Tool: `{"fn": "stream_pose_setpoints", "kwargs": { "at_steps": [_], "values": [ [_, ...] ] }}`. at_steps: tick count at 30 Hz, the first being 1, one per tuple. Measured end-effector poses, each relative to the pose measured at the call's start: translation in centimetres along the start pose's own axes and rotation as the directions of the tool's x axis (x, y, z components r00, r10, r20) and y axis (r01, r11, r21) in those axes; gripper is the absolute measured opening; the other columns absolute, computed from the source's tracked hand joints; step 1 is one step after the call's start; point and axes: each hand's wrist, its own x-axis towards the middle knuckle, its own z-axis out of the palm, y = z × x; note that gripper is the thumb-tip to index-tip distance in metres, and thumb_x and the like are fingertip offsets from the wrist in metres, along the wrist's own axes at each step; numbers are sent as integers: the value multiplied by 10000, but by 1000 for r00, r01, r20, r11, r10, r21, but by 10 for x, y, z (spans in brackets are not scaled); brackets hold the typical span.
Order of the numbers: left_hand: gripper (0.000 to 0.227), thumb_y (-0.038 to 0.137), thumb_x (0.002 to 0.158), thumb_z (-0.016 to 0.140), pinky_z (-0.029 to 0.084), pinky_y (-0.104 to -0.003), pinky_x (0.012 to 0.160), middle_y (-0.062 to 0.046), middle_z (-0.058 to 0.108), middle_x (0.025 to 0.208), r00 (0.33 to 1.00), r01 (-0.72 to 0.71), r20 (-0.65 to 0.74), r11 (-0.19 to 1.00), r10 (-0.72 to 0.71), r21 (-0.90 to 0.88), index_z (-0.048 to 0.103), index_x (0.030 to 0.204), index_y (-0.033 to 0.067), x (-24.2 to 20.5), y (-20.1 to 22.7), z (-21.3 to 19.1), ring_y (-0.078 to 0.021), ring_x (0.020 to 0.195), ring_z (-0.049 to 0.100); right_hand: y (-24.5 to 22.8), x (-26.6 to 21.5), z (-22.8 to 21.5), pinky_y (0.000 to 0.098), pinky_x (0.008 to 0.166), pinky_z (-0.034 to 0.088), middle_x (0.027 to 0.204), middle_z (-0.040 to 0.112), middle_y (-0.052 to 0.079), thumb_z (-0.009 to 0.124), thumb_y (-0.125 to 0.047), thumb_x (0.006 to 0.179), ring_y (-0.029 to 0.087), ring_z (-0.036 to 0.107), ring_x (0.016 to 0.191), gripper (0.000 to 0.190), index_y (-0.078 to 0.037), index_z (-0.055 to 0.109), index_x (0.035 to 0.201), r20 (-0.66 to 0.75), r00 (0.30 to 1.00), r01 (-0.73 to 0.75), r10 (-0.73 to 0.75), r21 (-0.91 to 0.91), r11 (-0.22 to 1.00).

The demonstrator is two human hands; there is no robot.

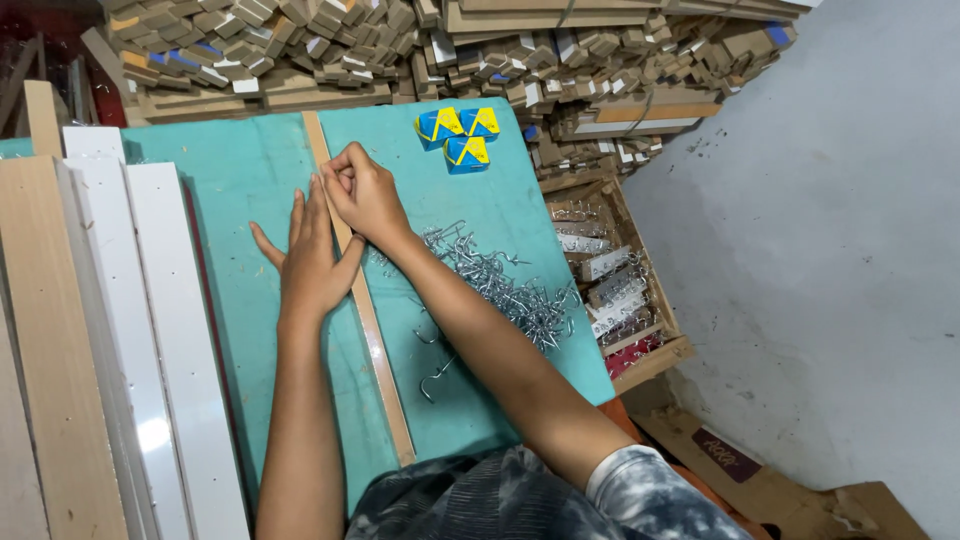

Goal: Attaching metal hooks onto wooden and plastic strips by sliding them into place

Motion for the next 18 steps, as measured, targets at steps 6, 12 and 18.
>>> {"fn": "stream_pose_setpoints", "kwargs": {
  "at_steps": [6,12,18],
  "values": [
    [873,335,943,599,-186,-737,1120,-147,274,1701,1000,0,9,1000,-1,12,153,1652,90,0,0,0,-312,1585,184,-2,3,-2,363,551,522,600,582,36,676,-157,895,251,641,564,101,-97,597,914,-10,999,41,-41,-27,999],
    [862,344,941,580,-192,-728,1119,-112,267,1705,1000,13,14,1000,-13,6,154,1655,118,2,1,-2,-289,1585,175,1,7,0,408,584,543,563,551,39,654,-181,897,310,647,591,103,-108,581,895,61,997,48,-42,-101,994],
    [876,350,922,581,-177,-740,1127,-59,239,1716,1000,13,0,1000,-13,20,153,1658,140,3,-5,4,-269,1584,173,-12,8,-1,426,579,541,555,554,30,640,-193,901,318,649,583,116,-112,566,862,46,999,26,-20,-144,989]
  ]
}}
